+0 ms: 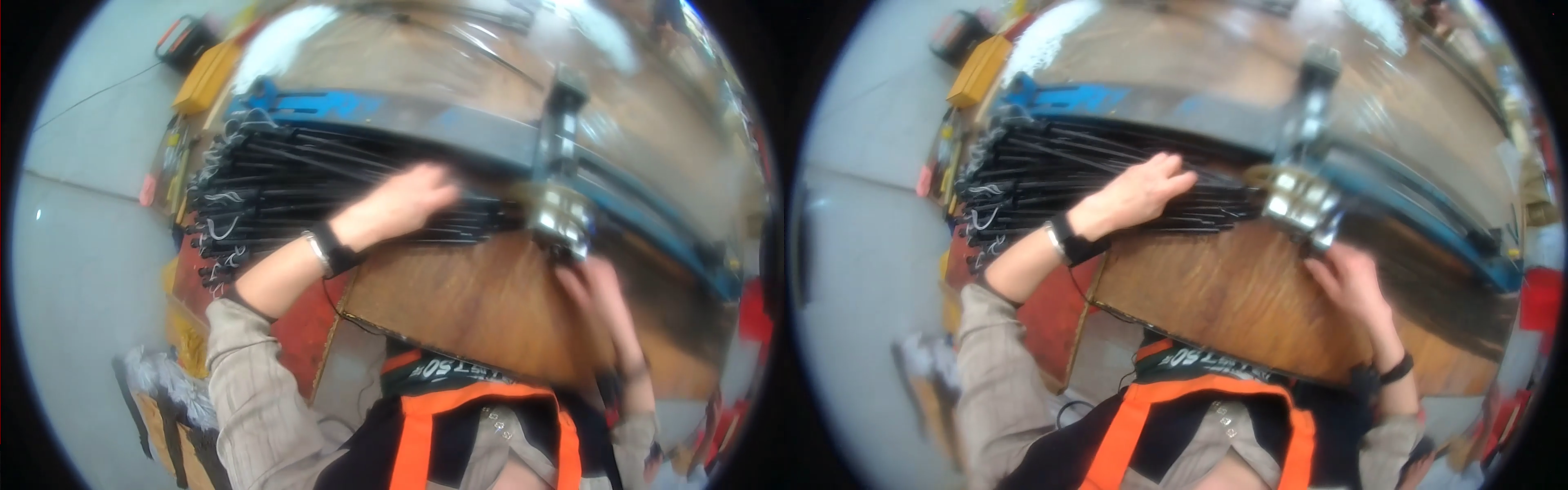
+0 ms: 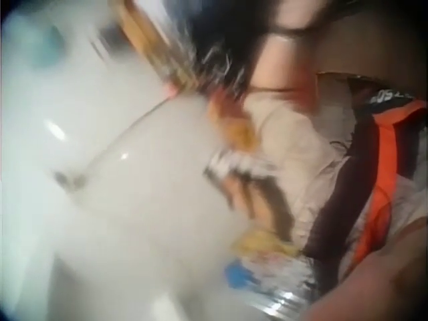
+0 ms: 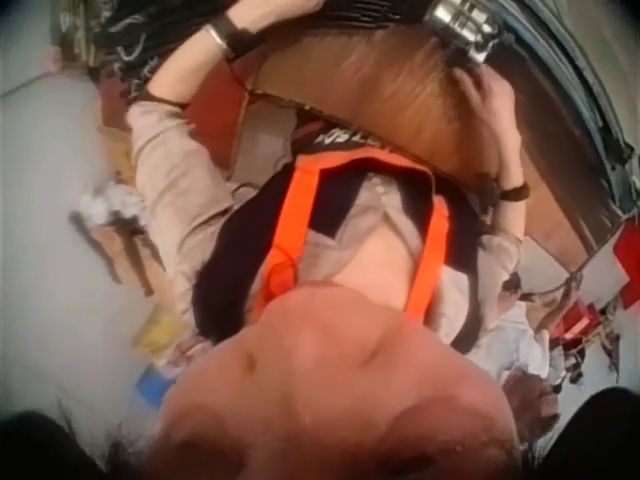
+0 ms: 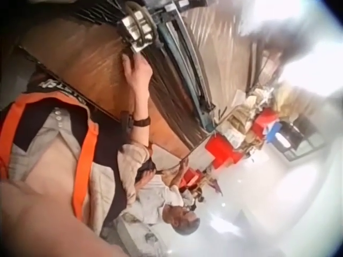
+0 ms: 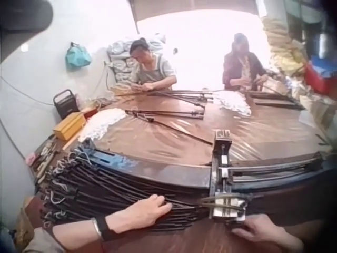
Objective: Bending thin metal wires using a manual bending machine on an industrial workbench.
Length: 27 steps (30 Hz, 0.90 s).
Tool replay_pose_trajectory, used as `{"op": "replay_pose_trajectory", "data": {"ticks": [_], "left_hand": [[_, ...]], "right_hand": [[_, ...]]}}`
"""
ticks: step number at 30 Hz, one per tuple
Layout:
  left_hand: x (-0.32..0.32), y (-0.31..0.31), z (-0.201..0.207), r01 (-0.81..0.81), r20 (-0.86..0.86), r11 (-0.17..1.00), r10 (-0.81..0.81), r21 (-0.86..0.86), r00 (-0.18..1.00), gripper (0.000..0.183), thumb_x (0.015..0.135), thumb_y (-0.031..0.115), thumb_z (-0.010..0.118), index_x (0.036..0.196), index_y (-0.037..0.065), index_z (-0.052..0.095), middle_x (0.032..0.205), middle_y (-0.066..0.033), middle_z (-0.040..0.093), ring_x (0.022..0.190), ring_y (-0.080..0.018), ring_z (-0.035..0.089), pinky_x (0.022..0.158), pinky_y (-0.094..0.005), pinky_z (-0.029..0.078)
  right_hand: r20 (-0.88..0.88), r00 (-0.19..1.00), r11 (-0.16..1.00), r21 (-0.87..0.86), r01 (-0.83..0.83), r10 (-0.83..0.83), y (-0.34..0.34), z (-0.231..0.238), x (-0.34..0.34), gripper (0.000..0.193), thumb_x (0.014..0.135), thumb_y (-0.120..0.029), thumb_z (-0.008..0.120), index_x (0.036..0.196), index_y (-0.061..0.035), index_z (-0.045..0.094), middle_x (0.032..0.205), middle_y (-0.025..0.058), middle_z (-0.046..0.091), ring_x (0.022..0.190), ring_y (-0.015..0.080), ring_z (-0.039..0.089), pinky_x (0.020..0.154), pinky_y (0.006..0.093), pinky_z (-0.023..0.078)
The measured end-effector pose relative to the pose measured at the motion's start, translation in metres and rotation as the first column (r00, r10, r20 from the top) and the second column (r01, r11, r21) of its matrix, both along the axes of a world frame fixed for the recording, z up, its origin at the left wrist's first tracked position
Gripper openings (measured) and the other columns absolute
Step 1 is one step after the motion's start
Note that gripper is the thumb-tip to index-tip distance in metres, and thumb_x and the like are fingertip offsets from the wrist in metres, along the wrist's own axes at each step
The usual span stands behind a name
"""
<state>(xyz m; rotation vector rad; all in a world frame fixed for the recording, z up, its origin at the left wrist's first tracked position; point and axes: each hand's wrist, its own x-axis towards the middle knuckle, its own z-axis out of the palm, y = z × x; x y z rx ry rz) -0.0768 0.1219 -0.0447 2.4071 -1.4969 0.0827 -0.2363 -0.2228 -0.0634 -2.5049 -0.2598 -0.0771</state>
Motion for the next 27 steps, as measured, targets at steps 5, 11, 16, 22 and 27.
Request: {"op": "replay_pose_trajectory", "data": {"ticks": [5,11,16,22,27], "left_hand": [[-0.02,0.007,0.02,0.068,-0.131,0.979,-0.043,0.191,0.99,0.019,0.081,0.002,0.06,0.1,0.006,0.058,0.086,-0.0133,0.051,0.076,-0.0321,0.058,0.058,-0.042,0.049],[-0.061,-0.054,0.043,0.144,-0.151,0.986,-0.131,0.078,0.98,0.016,0.081,0.002,0.059,0.096,0.007,0.056,0.079,-0.0108,0.052,0.07,-0.03,0.06,0.055,-0.0409,0.05],[-0.075,-0.084,0.045,0.187,-0.189,0.978,-0.167,0.094,0.968,0.016,0.082,0.002,0.061,0.097,0.007,0.057,0.074,-0.0102,0.052,0.067,-0.0304,0.06,0.055,-0.0414,0.05],[-0.093,-0.1,0.059,0.177,-0.141,0.961,-0.149,0.213,0.979,0.015,0.086,0.007,0.062,0.101,0.006,0.06,0.078,-0.0152,0.059,0.064,-0.0362,0.06,0.056,-0.0444,0.049],[-0.091,-0.14,0.096,0.235,-0.216,0.95,-0.189,0.208,0.958,0.011,0.087,0.008,0.062,0.097,0.005,0.061,0.082,-0.0179,0.063,0.068,-0.0376,0.062,0.058,-0.0458,0.05]], "right_hand": [[-0.091,0.989,0.988,-0.088,-0.127,0.119,0.004,-0.004,0.018,0.021,0.086,-0.029,0.071,0.089,-0.0083,0.073,0.082,0.0137,0.068,0.076,0.0324,0.065,0.067,0.0407,0.052],[0.16,0.986,0.959,0.269,-0.087,0.044,-0.004,-0.01,-0.01,0.016,0.086,-0.022,0.072,0.093,-0.0077,0.073,0.083,0.0114,0.069,0.073,0.0295,0.064,0.066,0.04,0.052],[0.202,0.972,0.922,0.386,0.033,-0.12,-0.005,-0.012,-0.046,0.02,0.084,-0.015,0.072,0.102,-0.0072,0.072,0.078,0.0102,0.067,0.068,0.0277,0.062,0.064,0.0388,0.052],[0.459,0.884,0.991,0.048,-0.124,0.088,-0.012,-0.032,-0.058,0.06,0.07,-0.005,0.067,0.129,-0.0042,0.056,0.08,0.0084,0.063,0.076,0.0287,0.061,0.061,0.0343,0.054],[0.616,0.784,0.994,-0.109,-0.018,0.081,-0.024,0.005,-0.064,0.06,0.073,-0.005,0.067,0.131,0.0028,0.053,0.089,0.0093,0.064,0.072,0.0271,0.059,0.063,0.037,0.054]]}}
